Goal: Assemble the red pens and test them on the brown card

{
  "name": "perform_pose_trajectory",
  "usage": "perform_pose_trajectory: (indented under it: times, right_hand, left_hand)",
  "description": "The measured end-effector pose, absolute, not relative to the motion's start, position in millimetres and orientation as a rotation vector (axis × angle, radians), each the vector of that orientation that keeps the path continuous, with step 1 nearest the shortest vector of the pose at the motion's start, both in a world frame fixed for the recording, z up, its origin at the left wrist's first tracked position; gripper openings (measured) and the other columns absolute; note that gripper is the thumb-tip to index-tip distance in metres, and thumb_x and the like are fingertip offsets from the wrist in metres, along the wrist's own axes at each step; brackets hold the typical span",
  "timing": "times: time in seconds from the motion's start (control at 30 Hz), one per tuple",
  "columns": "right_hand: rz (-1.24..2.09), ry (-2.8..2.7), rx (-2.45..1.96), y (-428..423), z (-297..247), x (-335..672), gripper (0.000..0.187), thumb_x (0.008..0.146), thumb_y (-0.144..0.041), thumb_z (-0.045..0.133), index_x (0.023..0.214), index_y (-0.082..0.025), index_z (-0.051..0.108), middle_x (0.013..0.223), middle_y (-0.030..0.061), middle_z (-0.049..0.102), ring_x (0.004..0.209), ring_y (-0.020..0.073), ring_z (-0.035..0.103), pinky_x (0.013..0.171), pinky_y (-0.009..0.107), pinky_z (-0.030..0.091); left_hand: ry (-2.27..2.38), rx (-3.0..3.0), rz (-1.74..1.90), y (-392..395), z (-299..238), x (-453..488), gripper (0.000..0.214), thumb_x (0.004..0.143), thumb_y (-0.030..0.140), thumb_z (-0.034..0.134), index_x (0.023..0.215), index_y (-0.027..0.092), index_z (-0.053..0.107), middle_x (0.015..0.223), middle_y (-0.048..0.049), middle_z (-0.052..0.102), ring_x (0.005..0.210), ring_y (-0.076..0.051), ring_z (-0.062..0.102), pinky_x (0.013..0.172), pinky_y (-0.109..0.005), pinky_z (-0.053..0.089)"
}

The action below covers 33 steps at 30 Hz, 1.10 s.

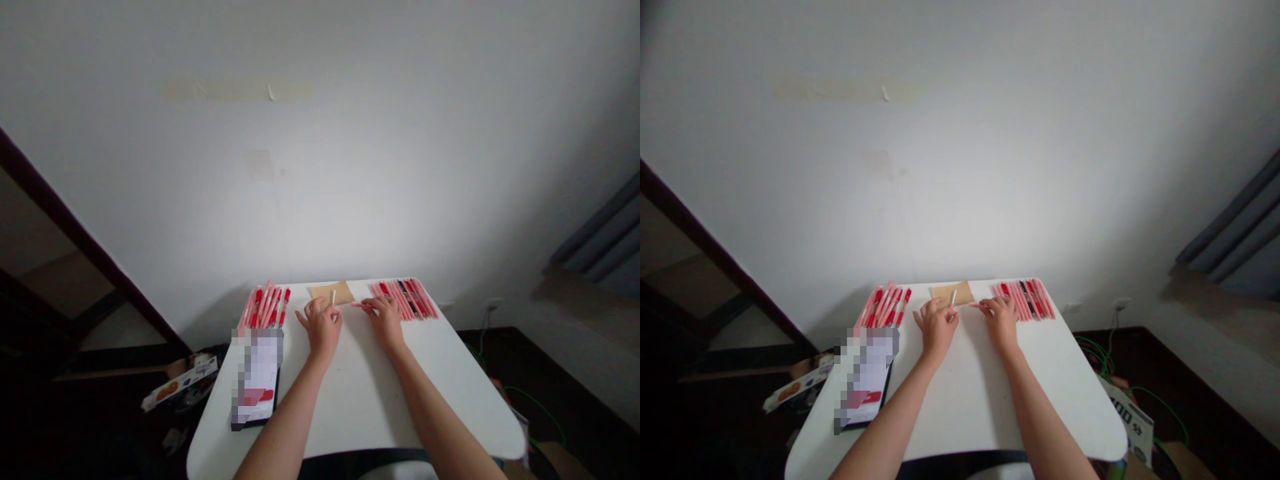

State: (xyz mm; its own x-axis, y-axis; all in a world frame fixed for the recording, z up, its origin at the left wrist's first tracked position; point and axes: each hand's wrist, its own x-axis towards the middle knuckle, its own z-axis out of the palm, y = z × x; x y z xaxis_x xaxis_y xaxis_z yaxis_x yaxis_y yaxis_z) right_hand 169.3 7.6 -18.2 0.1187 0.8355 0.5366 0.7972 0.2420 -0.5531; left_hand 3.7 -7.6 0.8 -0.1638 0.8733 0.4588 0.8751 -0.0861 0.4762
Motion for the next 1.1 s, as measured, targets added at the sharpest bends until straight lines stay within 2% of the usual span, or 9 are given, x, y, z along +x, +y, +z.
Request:
perform_pose_trajectory:
  times: [0.17, 0.9, 1.1]
  right_hand:
    - [0.06, -1.642, -1.541, 7.9, -19.0, 169.4, 0.033, 0.093, -0.043, 0.044, 0.094, -0.026, 0.073, 0.095, 0.0063, 0.07, 0.103, 0.0276, 0.047, 0.088, 0.04, 0.027]
    - [0.039, -1.638, -1.554, 9.4, -21.5, 170.1, 0.034, 0.092, -0.045, 0.045, 0.093, -0.025, 0.073, 0.093, 0.0073, 0.069, 0.101, 0.0268, 0.047, 0.085, 0.038, 0.028]
    - [0.039, -1.639, -1.544, 9.9, -20.9, 171.8, 0.033, 0.092, -0.044, 0.046, 0.093, -0.026, 0.073, 0.093, 0.0076, 0.069, 0.1, 0.0271, 0.048, 0.084, 0.038, 0.029]
  left_hand:
    - [-2.172, -2.023, -1.068, -8.7, -1.5, 9.2, 0.015, 0.081, 0.03, 0.059, 0.075, 0.024, 0.071, 0.121, -0.0053, 0.059, 0.122, -0.027, 0.044, 0.108, -0.067, 0.016]
    - [-2.196, -2.044, -1.012, -7.9, -1.8, 10.7, 0.018, 0.082, 0.032, 0.057, 0.074, 0.023, 0.07, 0.121, -0.0062, 0.058, 0.121, -0.027, 0.043, 0.109, -0.065, 0.017]
    - [-2.207, -2.033, -1.032, -6.9, -3.7, 8.7, 0.012, 0.078, 0.033, 0.064, 0.086, 0.026, 0.069, 0.123, -0.0054, 0.056, 0.121, -0.026, 0.043, 0.109, -0.064, 0.019]
